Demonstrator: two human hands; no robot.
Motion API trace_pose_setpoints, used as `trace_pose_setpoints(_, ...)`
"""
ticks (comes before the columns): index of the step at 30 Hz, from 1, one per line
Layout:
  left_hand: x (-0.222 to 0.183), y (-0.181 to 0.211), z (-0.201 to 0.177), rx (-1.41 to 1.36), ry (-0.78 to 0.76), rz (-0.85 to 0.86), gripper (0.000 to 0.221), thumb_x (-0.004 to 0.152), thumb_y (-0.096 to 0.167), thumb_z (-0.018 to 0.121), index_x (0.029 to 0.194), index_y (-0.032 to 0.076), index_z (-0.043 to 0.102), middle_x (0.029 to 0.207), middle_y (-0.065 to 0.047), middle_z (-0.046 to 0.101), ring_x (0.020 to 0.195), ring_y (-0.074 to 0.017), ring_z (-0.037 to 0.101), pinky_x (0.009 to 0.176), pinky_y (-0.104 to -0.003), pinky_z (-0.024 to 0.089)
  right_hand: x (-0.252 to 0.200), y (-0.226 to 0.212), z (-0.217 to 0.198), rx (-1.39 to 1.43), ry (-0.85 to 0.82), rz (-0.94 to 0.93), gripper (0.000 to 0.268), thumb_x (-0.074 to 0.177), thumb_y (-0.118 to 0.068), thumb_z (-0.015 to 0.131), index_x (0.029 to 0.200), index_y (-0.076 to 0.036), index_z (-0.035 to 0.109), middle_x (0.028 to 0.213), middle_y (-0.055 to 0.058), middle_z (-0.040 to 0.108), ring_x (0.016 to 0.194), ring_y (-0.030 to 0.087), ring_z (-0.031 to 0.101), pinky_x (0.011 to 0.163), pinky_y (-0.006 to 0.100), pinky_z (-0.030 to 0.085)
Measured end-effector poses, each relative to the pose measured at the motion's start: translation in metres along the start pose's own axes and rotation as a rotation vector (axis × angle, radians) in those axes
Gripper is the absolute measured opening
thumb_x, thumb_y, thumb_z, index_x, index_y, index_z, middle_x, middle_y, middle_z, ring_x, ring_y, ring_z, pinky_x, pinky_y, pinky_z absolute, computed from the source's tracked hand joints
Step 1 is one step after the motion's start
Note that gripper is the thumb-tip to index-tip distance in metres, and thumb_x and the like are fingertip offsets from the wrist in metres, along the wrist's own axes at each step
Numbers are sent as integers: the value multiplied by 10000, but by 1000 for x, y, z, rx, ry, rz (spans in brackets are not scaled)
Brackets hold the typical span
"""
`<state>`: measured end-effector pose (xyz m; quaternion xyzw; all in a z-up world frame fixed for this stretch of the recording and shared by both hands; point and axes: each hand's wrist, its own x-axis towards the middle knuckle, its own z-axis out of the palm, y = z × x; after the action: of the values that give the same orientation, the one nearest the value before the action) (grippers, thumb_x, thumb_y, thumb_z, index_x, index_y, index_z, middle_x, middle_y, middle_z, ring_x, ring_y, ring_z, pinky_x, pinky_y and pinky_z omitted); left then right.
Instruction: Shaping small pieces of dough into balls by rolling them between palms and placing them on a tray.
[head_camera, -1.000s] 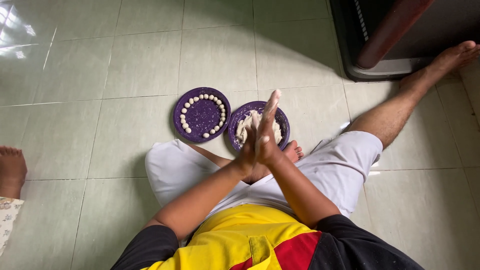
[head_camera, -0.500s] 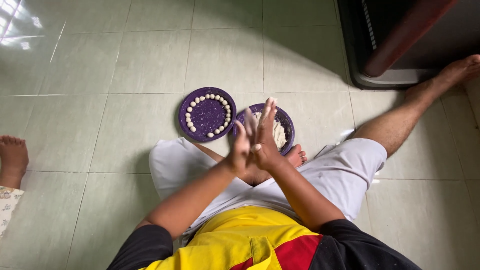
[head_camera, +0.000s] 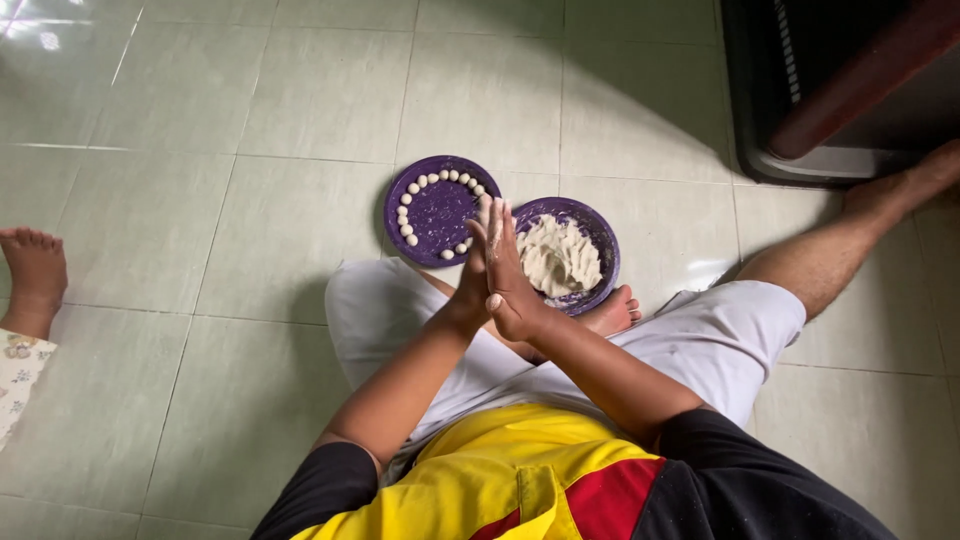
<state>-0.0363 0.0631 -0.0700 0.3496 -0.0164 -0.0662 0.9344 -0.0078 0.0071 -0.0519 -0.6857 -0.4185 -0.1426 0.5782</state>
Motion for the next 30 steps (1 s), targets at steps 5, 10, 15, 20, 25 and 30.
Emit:
trace_pose_setpoints(5,-9,8,-20,-40,121,57,634,1106,538,190,1651,246,51,1719,57,-56,1567,-100,2,1295,-370,84,-5,45,1,307,40,319,955,1072,-677,329,1609,-223,-316,1672,44,-376,1519,333,-340,1217,676,125)
trace_pose_setpoints(10,16,68,-38,604,185,301,662,1069,415,79,1630,112,-95,1696,-111,-183,1556,-250,-174,1295,-450,-86,0,39,67,437,48,366,855,1062,-676,76,1600,-102,-258,1696,159,-278,1556,352,-278,1267,586,-125)
trace_pose_setpoints(15,25,45,-106,1551,255,410,693,1017,-161,323,1615,-78,-19,1655,-370,-32,1557,-450,-13,1298,-552,38,13,88,81,752,224,583,688,1104,-514,91,1617,-145,-182,1729,158,-170,1603,270,-162,1293,495,-93)
trace_pose_setpoints(20,41,60,-156,1256,149,324,739,1100,501,263,1680,116,16,1707,-234,-124,1494,-591,-185,1215,-674,-71,34,108,92,963,334,706,756,1040,-695,151,1638,-306,-101,1742,143,-170,1602,309,-184,1256,544,-169)
trace_pose_setpoints(25,51,74,-170,1322,247,224,652,1084,452,492,1576,105,243,1634,-205,152,1491,-605,-13,1183,-731,39,63,110,93,1043,451,779,791,1018,-787,187,1655,-388,-57,1757,142,-140,1610,344,-185,1245,580,-198)
trace_pose_setpoints(30,73,105,-160,1494,225,519,249,981,245,619,980,0,665,975,-123,670,937,-309,627,884,-429,458,77,141,84,941,420,709,922,964,-743,247,1651,-214,-67,1744,258,-83,1613,354,-184,1230,549,-182)
